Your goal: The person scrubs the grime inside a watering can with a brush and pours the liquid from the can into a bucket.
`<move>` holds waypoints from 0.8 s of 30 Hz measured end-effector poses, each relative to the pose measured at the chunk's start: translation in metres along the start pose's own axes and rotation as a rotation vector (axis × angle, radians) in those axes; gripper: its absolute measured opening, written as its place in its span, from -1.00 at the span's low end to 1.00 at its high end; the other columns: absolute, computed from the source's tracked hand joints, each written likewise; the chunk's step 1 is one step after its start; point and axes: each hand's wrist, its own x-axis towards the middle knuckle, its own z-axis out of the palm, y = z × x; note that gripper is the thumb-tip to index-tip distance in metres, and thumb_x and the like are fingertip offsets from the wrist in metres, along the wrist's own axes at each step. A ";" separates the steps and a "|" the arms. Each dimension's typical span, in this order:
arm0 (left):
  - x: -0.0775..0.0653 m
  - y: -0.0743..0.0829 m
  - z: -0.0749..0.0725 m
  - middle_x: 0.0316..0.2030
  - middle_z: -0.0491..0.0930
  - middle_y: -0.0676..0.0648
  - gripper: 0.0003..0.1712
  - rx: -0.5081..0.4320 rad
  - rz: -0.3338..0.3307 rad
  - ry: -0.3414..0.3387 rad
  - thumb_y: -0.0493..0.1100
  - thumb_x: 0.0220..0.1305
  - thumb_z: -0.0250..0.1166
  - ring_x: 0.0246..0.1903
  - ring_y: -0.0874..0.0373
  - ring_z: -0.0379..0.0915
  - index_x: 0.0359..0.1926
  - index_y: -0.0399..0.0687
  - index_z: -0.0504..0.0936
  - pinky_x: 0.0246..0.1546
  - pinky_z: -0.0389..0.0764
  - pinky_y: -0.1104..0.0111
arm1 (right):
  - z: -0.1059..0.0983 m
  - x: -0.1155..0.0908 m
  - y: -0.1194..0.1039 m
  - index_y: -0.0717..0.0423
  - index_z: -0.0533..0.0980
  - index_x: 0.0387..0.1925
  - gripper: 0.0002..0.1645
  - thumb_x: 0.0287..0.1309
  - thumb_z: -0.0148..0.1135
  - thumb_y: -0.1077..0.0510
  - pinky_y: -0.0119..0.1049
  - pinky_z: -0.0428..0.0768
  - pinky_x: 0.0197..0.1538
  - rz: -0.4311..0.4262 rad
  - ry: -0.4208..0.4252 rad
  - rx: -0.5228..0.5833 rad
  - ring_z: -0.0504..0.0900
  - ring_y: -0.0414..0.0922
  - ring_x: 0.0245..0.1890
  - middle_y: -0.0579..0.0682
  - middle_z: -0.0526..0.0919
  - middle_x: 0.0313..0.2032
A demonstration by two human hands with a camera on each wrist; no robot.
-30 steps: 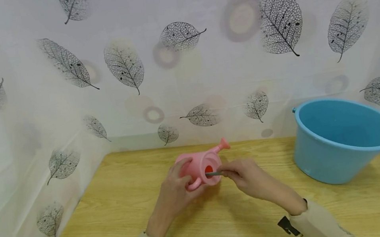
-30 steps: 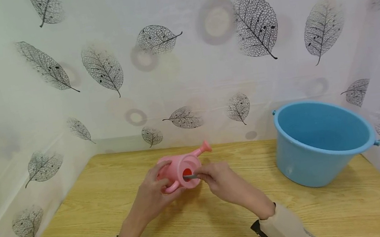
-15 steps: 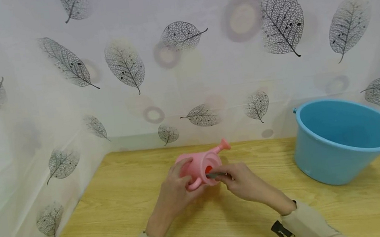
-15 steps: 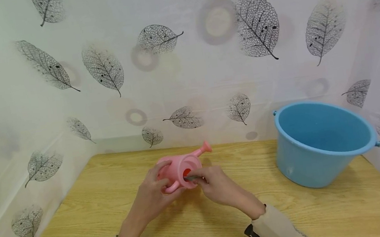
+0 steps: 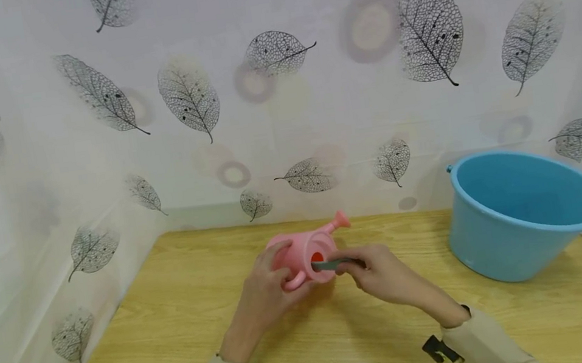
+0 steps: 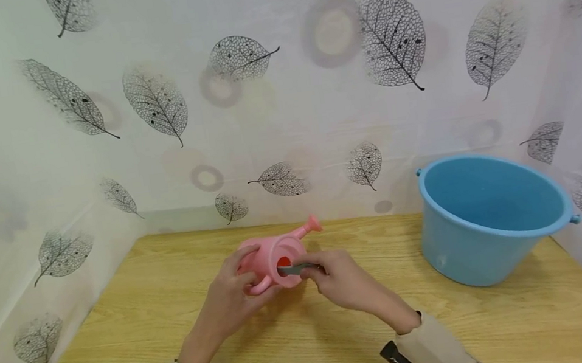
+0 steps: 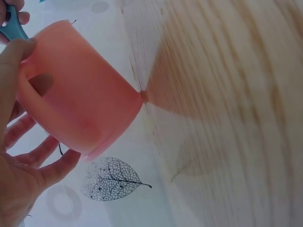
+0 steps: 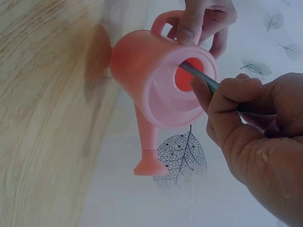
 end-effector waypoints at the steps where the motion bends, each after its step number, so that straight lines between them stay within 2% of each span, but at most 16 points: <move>1: 0.000 0.000 0.000 0.30 0.51 -0.13 -0.54 -0.001 -0.001 -0.001 0.13 0.16 0.53 0.35 -0.05 0.44 -0.64 0.00 0.57 0.30 0.61 0.19 | -0.002 -0.001 0.000 0.17 0.67 0.08 -0.70 0.41 0.17 0.29 -0.51 0.34 -0.62 0.006 -0.002 0.007 0.34 -0.38 -0.67 -0.11 0.52 -0.57; 7: 0.000 -0.001 0.000 0.31 0.50 -0.12 -0.57 -0.011 -0.006 -0.005 0.10 0.15 0.55 0.36 -0.05 0.42 -0.62 -0.02 0.59 0.33 0.58 0.17 | -0.010 -0.005 0.001 0.18 0.65 0.09 -0.71 0.45 0.12 0.28 -0.53 0.32 -0.66 0.063 -0.025 0.086 0.36 -0.36 -0.67 -0.01 0.67 -0.41; 12: 0.000 -0.001 0.001 0.30 0.50 -0.11 -0.56 -0.023 -0.007 0.005 0.11 0.13 0.56 0.35 -0.05 0.44 -0.63 -0.01 0.58 0.30 0.61 0.17 | -0.015 -0.007 0.002 0.22 0.63 0.11 -0.69 0.47 0.09 0.30 -0.55 0.30 -0.65 0.070 -0.045 0.126 0.36 -0.35 -0.67 0.04 0.68 -0.36; 16: 0.000 -0.001 0.001 0.29 0.52 -0.11 -0.56 -0.025 -0.003 0.014 0.11 0.12 0.56 0.32 -0.06 0.46 -0.63 -0.01 0.57 0.27 0.64 0.17 | -0.017 -0.008 0.003 0.27 0.61 0.12 -0.69 0.47 0.08 0.31 -0.53 0.29 -0.66 0.063 -0.059 0.150 0.36 -0.35 -0.66 0.04 0.66 -0.38; 24: -0.001 -0.001 0.001 0.28 0.52 -0.12 -0.56 -0.022 0.002 0.013 0.12 0.13 0.56 0.32 -0.07 0.46 -0.62 -0.01 0.58 0.26 0.65 0.17 | -0.013 -0.004 0.003 0.23 0.63 0.10 -0.70 0.49 0.06 0.29 -0.56 0.26 -0.66 0.090 -0.055 0.186 0.32 -0.34 -0.70 -0.04 0.56 -0.51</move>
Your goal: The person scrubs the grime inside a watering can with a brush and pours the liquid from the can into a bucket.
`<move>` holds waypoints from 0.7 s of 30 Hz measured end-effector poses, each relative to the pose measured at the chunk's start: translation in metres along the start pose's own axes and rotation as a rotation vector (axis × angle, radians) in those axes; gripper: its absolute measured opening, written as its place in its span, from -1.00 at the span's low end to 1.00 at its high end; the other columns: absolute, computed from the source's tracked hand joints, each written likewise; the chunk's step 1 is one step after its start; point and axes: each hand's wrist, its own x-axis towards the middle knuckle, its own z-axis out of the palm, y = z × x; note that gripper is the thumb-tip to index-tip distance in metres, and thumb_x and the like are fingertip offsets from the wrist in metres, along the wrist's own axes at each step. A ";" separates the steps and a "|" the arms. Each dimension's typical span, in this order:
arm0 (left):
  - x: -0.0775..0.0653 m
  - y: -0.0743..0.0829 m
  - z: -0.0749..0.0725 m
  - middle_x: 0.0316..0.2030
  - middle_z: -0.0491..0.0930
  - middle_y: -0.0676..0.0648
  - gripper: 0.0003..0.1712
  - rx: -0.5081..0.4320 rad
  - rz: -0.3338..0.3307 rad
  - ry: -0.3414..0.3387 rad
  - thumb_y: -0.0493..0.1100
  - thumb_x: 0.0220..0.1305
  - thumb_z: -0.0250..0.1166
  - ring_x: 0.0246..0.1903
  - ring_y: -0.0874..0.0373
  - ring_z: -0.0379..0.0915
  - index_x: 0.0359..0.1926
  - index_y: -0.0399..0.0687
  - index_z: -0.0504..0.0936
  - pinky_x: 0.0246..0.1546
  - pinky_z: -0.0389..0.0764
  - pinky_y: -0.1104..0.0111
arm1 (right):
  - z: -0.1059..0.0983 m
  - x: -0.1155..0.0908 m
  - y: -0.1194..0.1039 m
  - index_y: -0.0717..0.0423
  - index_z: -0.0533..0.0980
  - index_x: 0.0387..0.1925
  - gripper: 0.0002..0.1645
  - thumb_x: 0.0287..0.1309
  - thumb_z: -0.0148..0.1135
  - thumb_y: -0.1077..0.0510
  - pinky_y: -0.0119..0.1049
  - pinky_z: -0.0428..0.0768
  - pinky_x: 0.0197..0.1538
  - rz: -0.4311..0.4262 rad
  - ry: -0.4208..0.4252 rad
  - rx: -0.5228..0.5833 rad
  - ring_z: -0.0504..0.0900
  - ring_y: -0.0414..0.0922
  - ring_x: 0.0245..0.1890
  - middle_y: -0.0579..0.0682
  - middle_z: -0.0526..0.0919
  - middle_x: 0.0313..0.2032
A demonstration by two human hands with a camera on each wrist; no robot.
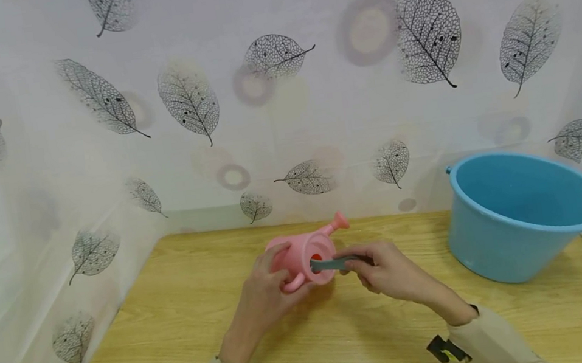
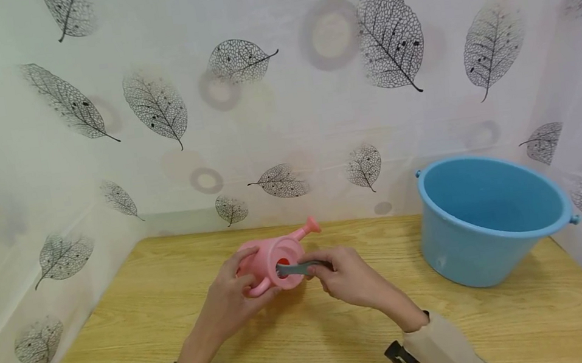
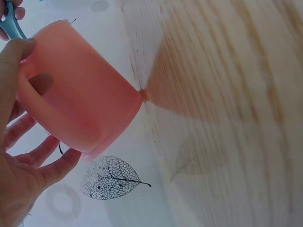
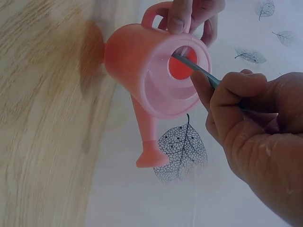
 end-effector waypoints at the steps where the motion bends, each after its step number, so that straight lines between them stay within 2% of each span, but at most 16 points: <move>1: 0.000 0.000 0.000 0.28 0.52 -0.12 -0.56 0.000 0.001 0.001 0.12 0.13 0.56 0.32 -0.06 0.46 -0.62 -0.01 0.58 0.26 0.65 0.17 | 0.001 0.001 0.001 0.24 0.62 0.10 -0.70 0.49 0.06 0.29 -0.55 0.27 -0.66 0.003 0.001 0.008 0.32 -0.34 -0.70 -0.04 0.56 -0.51; 6: 0.000 -0.001 0.001 0.26 0.53 -0.13 -0.55 0.003 0.010 0.014 0.12 0.12 0.56 0.31 -0.07 0.47 -0.62 -0.01 0.58 0.24 0.67 0.17 | 0.006 0.003 0.000 0.29 0.61 0.12 -0.69 0.47 0.07 0.30 -0.55 0.31 -0.64 0.045 0.014 0.057 0.36 -0.31 -0.67 0.03 0.60 -0.46; 9: 0.000 -0.002 0.001 0.24 0.55 -0.14 -0.54 0.009 0.021 0.026 0.13 0.10 0.57 0.29 -0.08 0.49 -0.64 -0.01 0.57 0.21 0.68 0.17 | 0.009 0.005 -0.001 0.31 0.60 0.12 -0.68 0.46 0.08 0.30 -0.55 0.30 -0.64 0.064 0.017 0.076 0.36 -0.31 -0.66 0.02 0.58 -0.49; 13: 0.000 -0.002 0.002 0.21 0.57 -0.17 -0.53 0.014 0.031 0.040 0.13 0.07 0.58 0.26 -0.09 0.51 -0.66 0.00 0.56 0.18 0.71 0.16 | 0.015 0.008 0.000 0.29 0.61 0.11 -0.69 0.45 0.09 0.30 -0.55 0.27 -0.65 0.054 0.021 0.076 0.34 -0.31 -0.68 -0.03 0.48 -0.59; 21: 0.000 -0.001 0.002 0.19 0.59 -0.19 -0.54 0.007 0.038 0.050 0.11 0.09 0.58 0.24 -0.11 0.53 -0.66 0.00 0.56 0.15 0.72 0.16 | 0.024 0.016 0.002 0.30 0.62 0.09 -0.70 0.45 0.09 0.32 -0.56 0.31 -0.63 0.042 0.031 0.063 0.36 -0.29 -0.68 -0.04 0.48 -0.61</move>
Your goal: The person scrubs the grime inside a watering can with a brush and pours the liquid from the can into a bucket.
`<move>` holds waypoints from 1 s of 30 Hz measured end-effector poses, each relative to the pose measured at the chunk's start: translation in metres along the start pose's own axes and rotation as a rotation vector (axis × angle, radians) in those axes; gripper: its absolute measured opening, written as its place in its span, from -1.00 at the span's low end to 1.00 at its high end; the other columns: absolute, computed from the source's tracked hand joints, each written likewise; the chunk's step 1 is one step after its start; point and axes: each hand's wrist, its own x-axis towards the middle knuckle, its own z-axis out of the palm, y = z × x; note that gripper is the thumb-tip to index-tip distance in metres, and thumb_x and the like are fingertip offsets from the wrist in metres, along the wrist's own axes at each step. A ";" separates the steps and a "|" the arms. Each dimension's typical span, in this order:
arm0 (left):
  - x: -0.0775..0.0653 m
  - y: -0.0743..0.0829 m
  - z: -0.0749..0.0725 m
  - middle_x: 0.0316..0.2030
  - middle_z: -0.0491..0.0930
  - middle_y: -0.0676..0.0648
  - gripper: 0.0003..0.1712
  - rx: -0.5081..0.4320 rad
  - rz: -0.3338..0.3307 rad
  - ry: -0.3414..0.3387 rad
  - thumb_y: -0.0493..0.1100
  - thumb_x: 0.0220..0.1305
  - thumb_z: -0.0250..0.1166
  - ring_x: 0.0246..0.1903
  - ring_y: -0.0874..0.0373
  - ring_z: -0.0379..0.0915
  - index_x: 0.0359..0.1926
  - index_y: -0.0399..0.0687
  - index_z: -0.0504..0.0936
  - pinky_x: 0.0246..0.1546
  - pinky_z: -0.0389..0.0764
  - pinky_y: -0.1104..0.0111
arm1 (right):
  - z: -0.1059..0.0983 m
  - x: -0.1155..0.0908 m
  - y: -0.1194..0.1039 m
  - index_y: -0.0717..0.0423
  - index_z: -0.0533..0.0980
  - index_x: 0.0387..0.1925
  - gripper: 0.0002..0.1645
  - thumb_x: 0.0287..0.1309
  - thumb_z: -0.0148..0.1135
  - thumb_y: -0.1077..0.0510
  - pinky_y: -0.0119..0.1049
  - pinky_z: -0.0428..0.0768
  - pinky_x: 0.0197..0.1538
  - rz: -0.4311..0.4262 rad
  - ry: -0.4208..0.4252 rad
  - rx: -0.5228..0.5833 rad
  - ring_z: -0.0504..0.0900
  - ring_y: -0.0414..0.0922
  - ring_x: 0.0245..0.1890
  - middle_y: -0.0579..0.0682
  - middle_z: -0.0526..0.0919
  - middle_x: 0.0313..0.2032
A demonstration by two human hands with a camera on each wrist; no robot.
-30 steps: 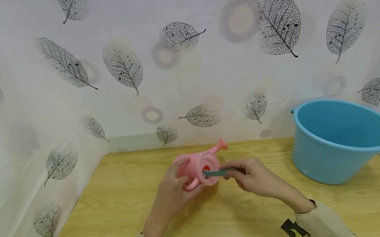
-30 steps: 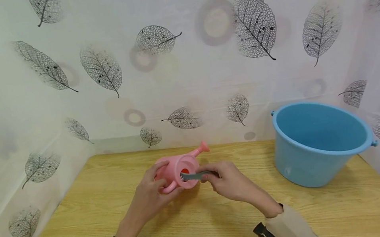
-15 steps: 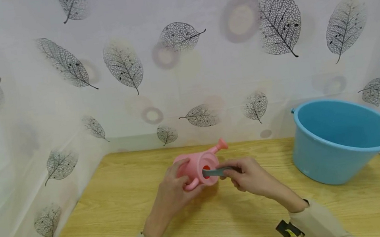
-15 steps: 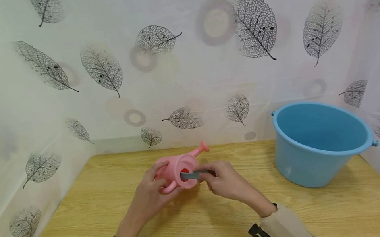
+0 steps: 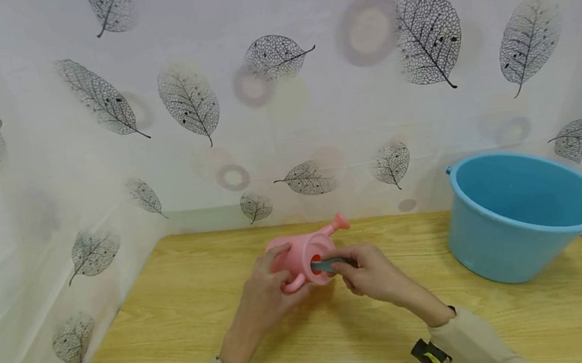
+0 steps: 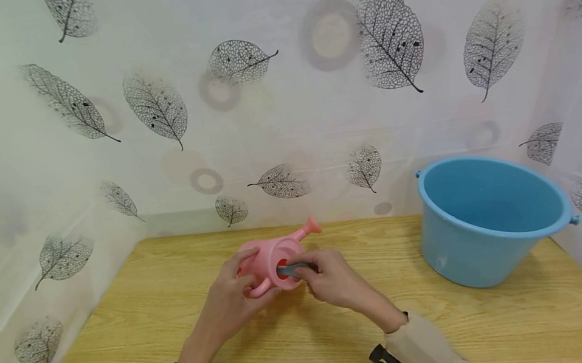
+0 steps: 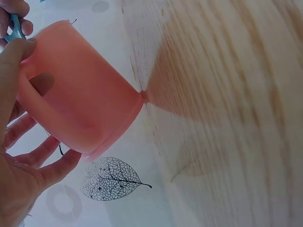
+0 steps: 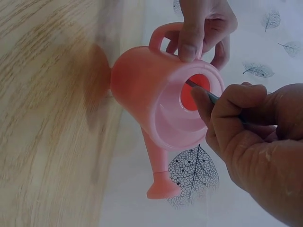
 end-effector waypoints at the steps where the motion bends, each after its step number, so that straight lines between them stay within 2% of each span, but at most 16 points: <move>1: 0.000 0.000 0.000 0.19 0.59 -0.19 -0.54 0.000 0.001 0.003 0.11 0.09 0.58 0.23 -0.11 0.54 -0.66 0.00 0.56 0.14 0.73 0.16 | 0.001 0.001 0.000 0.30 0.62 0.09 -0.70 0.45 0.09 0.32 -0.56 0.31 -0.63 -0.003 0.000 -0.001 0.36 -0.29 -0.69 -0.05 0.48 -0.61; 12: 0.000 0.000 0.002 0.17 0.60 -0.20 -0.54 0.010 0.008 0.008 0.11 0.09 0.58 0.21 -0.10 0.55 -0.66 0.00 0.56 0.17 0.71 0.17 | 0.003 0.003 0.002 0.36 0.62 0.08 -0.70 0.43 0.11 0.32 -0.54 0.32 -0.65 -0.028 -0.006 0.013 0.36 -0.30 -0.70 0.03 0.50 -0.62; 19: 0.000 0.000 0.000 0.21 0.58 -0.17 -0.55 0.016 -0.016 -0.023 0.13 0.12 0.55 0.24 -0.08 0.54 -0.64 0.00 0.58 0.20 0.69 0.19 | -0.003 0.000 0.001 0.25 0.61 0.14 -0.67 0.49 0.07 0.27 -0.55 0.24 -0.64 0.034 -0.012 0.003 0.30 -0.30 -0.69 -0.07 0.44 -0.65; 23: 0.000 0.001 -0.001 0.23 0.57 -0.15 -0.54 0.012 -0.035 -0.041 0.12 0.14 0.55 0.27 -0.07 0.51 -0.65 0.00 0.57 0.24 0.66 0.18 | -0.012 -0.004 0.000 0.19 0.59 0.19 -0.65 0.52 0.03 0.24 -0.52 0.19 -0.64 0.066 -0.025 0.014 0.26 -0.27 -0.68 -0.07 0.42 -0.63; 30: -0.001 0.000 -0.002 0.23 0.56 -0.14 -0.56 0.012 -0.054 -0.053 0.13 0.15 0.54 0.28 -0.08 0.50 -0.63 0.00 0.59 0.24 0.67 0.17 | -0.024 -0.010 -0.003 0.19 0.59 0.20 -0.65 0.54 0.02 0.21 -0.51 0.25 -0.63 0.076 -0.032 0.033 0.32 -0.28 -0.66 0.02 0.65 -0.36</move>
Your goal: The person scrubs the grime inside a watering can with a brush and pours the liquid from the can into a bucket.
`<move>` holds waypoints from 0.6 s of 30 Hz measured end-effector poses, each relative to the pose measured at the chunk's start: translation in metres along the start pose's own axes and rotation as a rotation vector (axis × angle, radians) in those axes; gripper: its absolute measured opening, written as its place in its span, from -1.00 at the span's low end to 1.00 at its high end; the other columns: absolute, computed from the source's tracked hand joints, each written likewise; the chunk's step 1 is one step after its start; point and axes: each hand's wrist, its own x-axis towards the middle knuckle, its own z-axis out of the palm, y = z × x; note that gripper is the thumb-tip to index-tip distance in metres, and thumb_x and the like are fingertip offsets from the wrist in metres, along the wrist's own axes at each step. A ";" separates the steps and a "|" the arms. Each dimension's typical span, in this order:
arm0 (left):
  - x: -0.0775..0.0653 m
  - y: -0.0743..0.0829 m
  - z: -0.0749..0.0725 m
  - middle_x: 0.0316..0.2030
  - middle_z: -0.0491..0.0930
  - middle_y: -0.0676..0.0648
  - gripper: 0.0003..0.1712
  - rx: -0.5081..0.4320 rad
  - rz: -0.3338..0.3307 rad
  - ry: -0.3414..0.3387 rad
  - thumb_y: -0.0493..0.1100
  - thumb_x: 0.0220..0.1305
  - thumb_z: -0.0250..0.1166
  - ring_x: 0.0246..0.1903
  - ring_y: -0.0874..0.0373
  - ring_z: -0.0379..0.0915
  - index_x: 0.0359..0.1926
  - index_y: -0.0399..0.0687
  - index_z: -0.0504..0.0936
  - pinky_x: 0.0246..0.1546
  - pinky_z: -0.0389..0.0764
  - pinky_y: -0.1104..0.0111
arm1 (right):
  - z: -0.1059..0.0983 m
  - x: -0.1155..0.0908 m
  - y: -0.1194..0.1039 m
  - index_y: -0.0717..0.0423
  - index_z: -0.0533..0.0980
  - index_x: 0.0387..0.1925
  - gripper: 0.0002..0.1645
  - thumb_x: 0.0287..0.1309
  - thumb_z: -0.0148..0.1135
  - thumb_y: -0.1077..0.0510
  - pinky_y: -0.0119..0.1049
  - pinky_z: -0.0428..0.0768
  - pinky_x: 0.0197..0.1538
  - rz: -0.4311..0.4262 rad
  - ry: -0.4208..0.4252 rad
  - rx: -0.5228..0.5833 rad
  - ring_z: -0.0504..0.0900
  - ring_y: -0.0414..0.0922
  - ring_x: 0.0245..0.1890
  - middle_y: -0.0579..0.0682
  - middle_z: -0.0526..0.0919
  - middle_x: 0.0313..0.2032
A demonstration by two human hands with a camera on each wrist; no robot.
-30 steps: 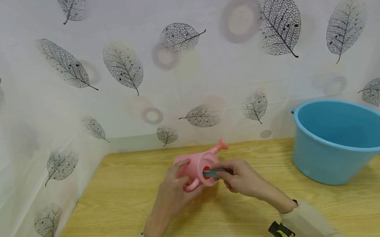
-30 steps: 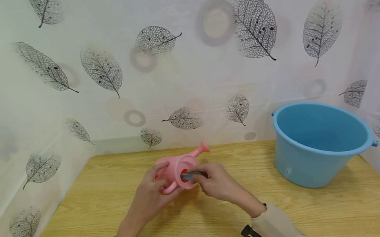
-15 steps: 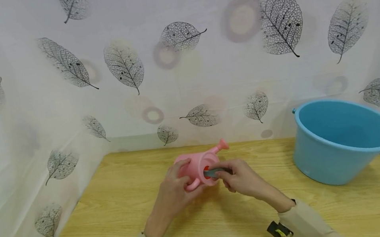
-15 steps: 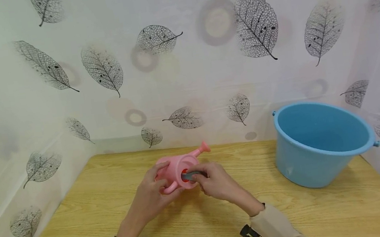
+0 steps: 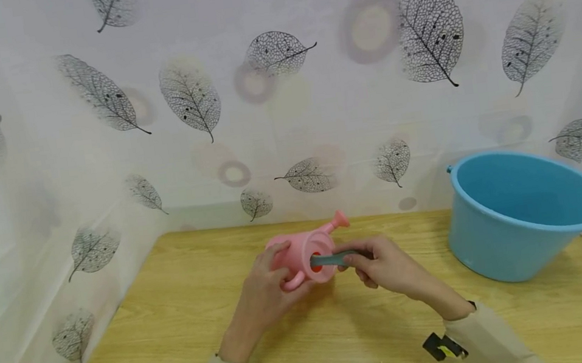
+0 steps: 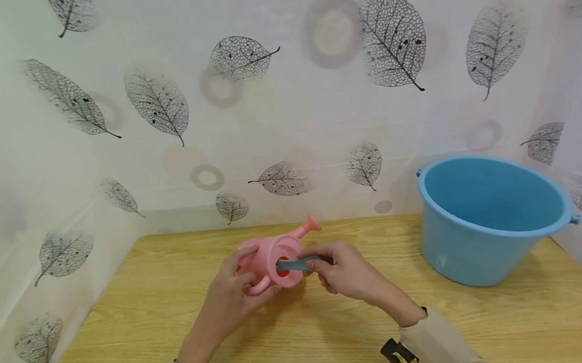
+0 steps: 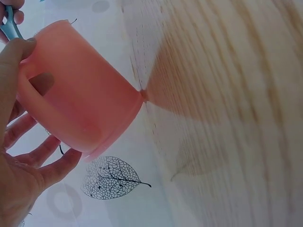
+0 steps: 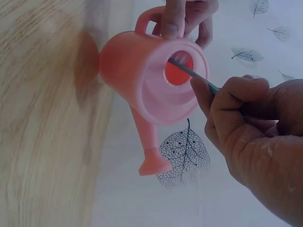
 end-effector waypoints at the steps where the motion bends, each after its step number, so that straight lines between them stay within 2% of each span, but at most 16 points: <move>1: 0.000 0.000 0.000 0.23 0.57 -0.15 -0.56 0.000 0.003 0.006 0.12 0.14 0.55 0.27 -0.09 0.51 -0.64 0.00 0.59 0.22 0.68 0.16 | -0.001 -0.001 0.000 0.19 0.59 0.19 -0.65 0.54 0.03 0.21 -0.51 0.26 -0.63 -0.002 -0.002 0.002 0.34 -0.28 -0.65 0.04 0.66 -0.34; 8: 0.000 -0.001 0.001 0.21 0.58 -0.17 -0.54 0.000 0.014 0.029 0.12 0.09 0.58 0.26 -0.12 0.52 -0.65 -0.01 0.58 0.19 0.70 0.12 | -0.005 -0.003 -0.001 0.24 0.55 0.23 -0.62 0.54 -0.01 0.25 -0.51 0.33 -0.61 -0.013 -0.023 0.020 0.37 -0.29 -0.64 0.10 0.73 -0.24; 18: 0.000 0.000 -0.001 0.21 0.58 -0.19 -0.54 -0.020 0.007 0.021 0.12 0.08 0.59 0.25 -0.11 0.52 -0.64 0.00 0.56 0.17 0.71 0.14 | -0.003 -0.004 -0.001 0.29 0.56 0.20 -0.64 0.51 0.05 0.25 -0.50 0.34 -0.60 -0.023 -0.014 0.026 0.37 -0.29 -0.63 0.13 0.71 -0.27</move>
